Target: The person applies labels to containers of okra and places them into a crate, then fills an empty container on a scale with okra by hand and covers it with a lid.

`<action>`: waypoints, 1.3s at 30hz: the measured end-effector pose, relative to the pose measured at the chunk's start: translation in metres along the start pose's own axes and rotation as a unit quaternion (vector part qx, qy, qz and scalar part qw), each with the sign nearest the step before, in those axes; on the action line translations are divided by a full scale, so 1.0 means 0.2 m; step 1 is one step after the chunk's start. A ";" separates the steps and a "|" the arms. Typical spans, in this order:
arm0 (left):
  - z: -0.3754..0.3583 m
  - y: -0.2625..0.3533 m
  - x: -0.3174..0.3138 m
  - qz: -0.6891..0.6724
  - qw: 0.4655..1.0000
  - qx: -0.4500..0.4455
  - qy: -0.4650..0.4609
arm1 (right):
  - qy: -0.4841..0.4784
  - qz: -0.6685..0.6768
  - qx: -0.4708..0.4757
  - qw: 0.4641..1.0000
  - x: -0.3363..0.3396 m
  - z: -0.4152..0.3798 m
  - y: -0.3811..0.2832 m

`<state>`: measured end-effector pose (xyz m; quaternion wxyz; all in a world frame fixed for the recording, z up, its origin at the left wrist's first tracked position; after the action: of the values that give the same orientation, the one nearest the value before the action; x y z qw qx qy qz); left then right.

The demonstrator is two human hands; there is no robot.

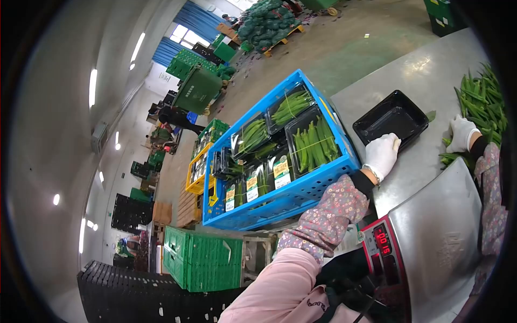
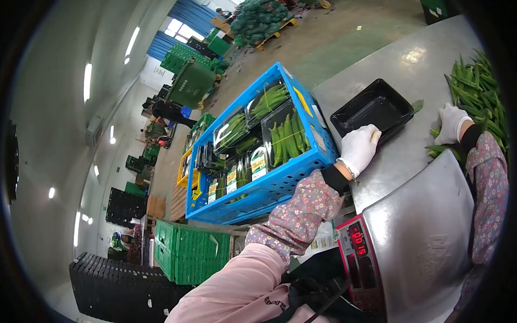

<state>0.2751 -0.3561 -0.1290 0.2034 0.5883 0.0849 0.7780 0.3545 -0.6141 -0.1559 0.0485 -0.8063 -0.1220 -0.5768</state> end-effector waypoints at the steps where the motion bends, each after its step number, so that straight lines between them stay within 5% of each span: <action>1: 0.00 -0.01 0.01 0.004 1.000 0.002 0.003 | 0.003 0.000 0.004 1.000 0.01 0.00 0.00; 9: 0.00 -0.01 0.00 0.004 1.000 0.007 -0.019 | -0.004 -0.066 -0.025 0.998 -0.03 -0.07 0.13; 15: -0.01 -0.02 0.00 0.007 1.000 0.008 -0.023 | 0.260 0.036 0.042 0.964 0.01 -0.16 0.38; 39: 0.02 -0.02 -0.01 -0.024 0.999 0.000 -0.034 | 0.124 -0.105 -0.086 0.983 -0.20 -0.72 0.79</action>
<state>0.2801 -0.3536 -0.1302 0.2247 0.6125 0.0925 0.7522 0.2511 -0.8044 -0.1357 -0.0674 -0.7125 -0.1488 -0.6824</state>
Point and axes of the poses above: each hand's wrist, its own z-axis towards the middle knuckle, its own x-axis out of the back of the hand, y = z × x, the point moved 9 cm from there along z, towards the middle knuckle, and after that the axes turned 2 degrees about x, right-handed, at the moved point
